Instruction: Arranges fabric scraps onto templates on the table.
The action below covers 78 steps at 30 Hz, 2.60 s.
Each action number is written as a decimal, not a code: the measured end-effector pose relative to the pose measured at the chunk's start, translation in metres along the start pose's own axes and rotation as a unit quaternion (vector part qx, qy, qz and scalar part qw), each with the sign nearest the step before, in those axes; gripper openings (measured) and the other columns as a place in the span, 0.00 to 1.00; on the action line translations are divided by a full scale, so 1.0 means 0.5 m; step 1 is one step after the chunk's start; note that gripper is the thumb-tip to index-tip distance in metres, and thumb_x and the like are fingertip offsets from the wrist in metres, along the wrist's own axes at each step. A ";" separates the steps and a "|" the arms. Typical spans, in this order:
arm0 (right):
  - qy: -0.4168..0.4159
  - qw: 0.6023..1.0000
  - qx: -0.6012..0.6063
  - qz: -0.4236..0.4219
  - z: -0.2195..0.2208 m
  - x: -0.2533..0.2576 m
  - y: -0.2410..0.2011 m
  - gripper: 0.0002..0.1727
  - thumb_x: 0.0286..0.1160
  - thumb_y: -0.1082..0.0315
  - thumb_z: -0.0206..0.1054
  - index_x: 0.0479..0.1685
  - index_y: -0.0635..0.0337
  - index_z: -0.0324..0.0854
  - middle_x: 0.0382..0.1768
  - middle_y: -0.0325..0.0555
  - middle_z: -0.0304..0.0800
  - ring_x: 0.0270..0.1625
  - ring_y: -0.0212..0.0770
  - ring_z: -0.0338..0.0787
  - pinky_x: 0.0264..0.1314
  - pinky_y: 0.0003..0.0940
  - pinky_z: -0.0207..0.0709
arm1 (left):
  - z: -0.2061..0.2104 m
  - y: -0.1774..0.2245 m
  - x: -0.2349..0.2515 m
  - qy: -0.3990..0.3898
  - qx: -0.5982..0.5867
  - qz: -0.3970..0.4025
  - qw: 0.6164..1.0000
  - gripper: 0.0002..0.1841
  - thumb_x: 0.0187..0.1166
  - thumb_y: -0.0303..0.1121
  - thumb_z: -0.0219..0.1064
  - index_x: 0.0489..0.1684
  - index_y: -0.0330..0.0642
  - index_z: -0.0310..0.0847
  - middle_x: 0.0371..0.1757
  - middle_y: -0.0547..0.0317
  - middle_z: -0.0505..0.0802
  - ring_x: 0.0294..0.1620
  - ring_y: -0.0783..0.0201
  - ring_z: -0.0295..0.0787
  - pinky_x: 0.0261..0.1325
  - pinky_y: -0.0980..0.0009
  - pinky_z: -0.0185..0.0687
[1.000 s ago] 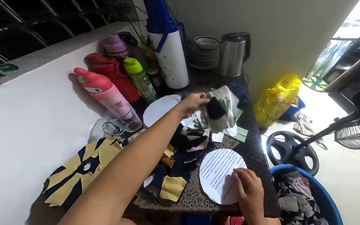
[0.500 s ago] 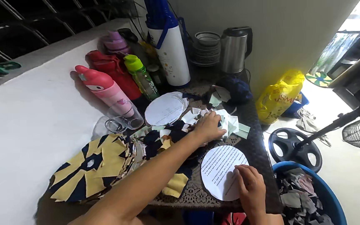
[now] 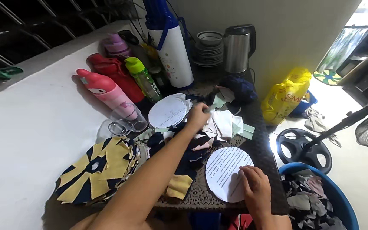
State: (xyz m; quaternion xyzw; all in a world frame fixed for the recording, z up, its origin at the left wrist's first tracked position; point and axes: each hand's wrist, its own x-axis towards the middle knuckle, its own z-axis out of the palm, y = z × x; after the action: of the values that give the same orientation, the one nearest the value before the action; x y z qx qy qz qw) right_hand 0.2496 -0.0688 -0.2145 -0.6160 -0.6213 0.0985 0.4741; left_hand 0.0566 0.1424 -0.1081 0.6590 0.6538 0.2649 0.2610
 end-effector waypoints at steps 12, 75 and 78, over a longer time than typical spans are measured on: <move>0.005 1.000 0.000 -0.003 0.003 -0.001 0.003 0.15 0.74 0.62 0.63 0.41 0.57 0.96 0.47 0.45 0.97 0.51 0.47 0.93 0.53 0.51 0.80 | -0.074 -0.027 -0.015 -0.047 -0.383 -0.115 0.915 0.15 0.84 0.26 0.58 0.66 0.42 0.76 0.42 0.57 0.87 0.37 0.67 0.85 0.42 0.69 0.83; -0.014 1.000 -0.027 0.001 -0.001 -0.002 -0.002 0.12 0.72 0.65 0.65 0.40 0.54 0.96 0.46 0.41 0.97 0.51 0.41 0.93 0.56 0.42 0.81 | 0.111 0.025 0.234 -0.066 0.320 0.139 0.935 0.13 0.88 0.28 0.58 0.53 0.27 0.87 0.57 0.31 0.90 0.64 0.32 0.87 0.65 0.36 0.80; -0.011 1.000 -0.025 0.001 0.000 -0.004 -0.002 0.12 0.71 0.65 0.65 0.40 0.53 0.96 0.46 0.42 0.97 0.51 0.42 0.93 0.55 0.43 0.81 | 0.090 0.009 0.238 0.008 0.135 0.121 0.983 0.14 0.85 0.31 0.60 0.49 0.28 0.88 0.49 0.30 0.92 0.58 0.33 0.89 0.63 0.32 0.78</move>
State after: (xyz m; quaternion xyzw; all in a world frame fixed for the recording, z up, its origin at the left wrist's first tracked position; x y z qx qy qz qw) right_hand 0.2482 -0.0707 -0.2146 -0.6271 -0.6282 0.0902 0.4516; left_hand 0.0912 0.2612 -0.1367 0.7603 0.6008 0.2093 0.1309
